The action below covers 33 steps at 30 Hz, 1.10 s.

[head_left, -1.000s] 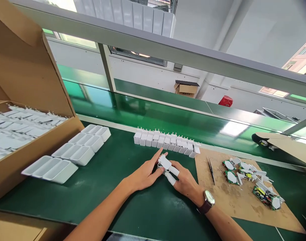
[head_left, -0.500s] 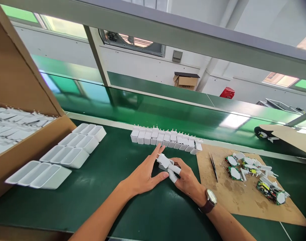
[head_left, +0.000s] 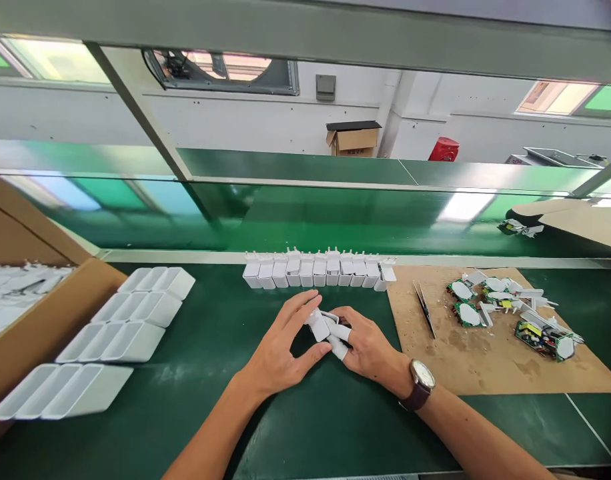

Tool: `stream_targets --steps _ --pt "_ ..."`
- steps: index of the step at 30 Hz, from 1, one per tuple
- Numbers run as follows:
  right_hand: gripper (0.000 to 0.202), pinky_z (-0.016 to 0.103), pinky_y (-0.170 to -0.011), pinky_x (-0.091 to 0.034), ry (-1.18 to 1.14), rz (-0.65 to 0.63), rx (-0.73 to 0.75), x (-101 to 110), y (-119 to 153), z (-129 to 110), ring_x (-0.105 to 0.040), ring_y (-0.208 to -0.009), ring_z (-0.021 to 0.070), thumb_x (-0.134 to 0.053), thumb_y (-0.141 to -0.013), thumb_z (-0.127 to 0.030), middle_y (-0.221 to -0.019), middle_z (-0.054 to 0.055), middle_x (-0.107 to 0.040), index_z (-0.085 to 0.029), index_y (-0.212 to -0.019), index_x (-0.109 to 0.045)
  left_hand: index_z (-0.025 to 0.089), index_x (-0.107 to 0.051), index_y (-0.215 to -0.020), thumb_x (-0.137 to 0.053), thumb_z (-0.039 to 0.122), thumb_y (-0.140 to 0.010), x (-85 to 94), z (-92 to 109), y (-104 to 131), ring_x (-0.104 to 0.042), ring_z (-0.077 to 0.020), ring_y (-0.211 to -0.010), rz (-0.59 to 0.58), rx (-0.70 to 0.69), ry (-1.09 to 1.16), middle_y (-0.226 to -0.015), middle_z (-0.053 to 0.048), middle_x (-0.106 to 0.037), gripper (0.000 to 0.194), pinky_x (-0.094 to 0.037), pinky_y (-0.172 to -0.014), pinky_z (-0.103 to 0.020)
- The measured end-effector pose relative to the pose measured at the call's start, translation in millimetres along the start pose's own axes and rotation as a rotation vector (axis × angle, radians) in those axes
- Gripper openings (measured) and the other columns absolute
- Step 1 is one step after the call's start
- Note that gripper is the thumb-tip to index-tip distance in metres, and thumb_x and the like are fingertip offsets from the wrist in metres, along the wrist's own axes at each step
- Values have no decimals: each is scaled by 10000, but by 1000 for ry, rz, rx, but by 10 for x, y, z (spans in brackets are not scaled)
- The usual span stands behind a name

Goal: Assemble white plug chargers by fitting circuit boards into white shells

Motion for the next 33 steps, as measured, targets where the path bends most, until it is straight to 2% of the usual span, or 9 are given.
stream_targets --steps 3,7,13,18,23,26,30,33 --pt "394 349 -775 -627 5 30 -32 -13 12 29 -683 -967 226 -534 -948 -121 -1155 112 -661 -226 -1327 -557 243 -506 -1402 -654 313 -956 18 -91 10 -644 -272 -1231 20 94 -57 -1359 -129 -629 475 -573 -1036 -442" --pt "392 348 -749 -618 39 44 -50 -4 1 6 -681 -938 230 -510 -986 -143 -1107 102 -676 -237 -1366 -524 228 -514 -1335 -600 386 -972 -19 -266 55 -720 -222 -1009 -20 267 15 -1223 -103 -683 405 -626 -913 -399" --pt "439 338 -743 -604 24 54 -76 3 -4 26 -679 -904 222 -527 -968 -144 -1065 81 -676 -242 -1395 -497 229 -495 -1346 -569 375 -985 -47 -264 47 -715 -225 -1031 -59 263 94 -1218 -98 -686 396 -613 -943 -405" --pt "409 360 -746 -601 80 -32 -85 -62 -19 15 -668 -902 234 -515 -966 -131 -1082 91 -668 -237 -1360 -541 233 -500 -1341 -565 370 -985 -41 -249 45 -705 -224 -1033 -79 261 82 -1212 -99 -678 387 -612 -942 -410" --pt "379 357 -799 -617 -2 2 -137 -16 11 77 -700 -971 227 -622 -959 -235 -1200 94 -658 -243 -1332 -553 241 -509 -1337 -568 365 -983 -32 -236 43 -708 -222 -1029 -83 256 64 -1220 -90 -682 380 -615 -931 -401" --pt "406 367 -841 -619 4 8 -80 -32 38 53 -703 -1032 238 -593 -981 -229 -1238 110 -669 -243 -1380 -517 258 -461 -1416 -585 369 -980 -37 -259 66 -710 -230 -1050 -76 245 55 -1250 -93 -676 466 -612 -942 -408" --pt "402 354 -785 -626 61 15 -17 -37 63 3 -707 -996 247 -527 -992 -178 -1220 144 -682 -207 -1392 -505 291 -287 -1567 -688 411 -927 -37 -315 111 -682 -266 -1145 -56 245 42 -1346 -117 -624 765 -598 -971 -445" --pt "415 376 -823 -625 58 55 -11 39 70 -21 -699 -1025 257 -522 -981 -160 -1230 155 -676 -200 -1393 -498 310 -197 -1612 -745 440 -887 -11 -305 116 -641 -305 -1230 -16 219 62 -1423 -144 -564 919 -593 -973 -465"
Point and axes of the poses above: each hand's wrist, its own y-axis away from the middle knuckle, its own x-axis out of the back of the hand, z = x × y, the point moved 10 cm from there along -y, towards the middle knuckle
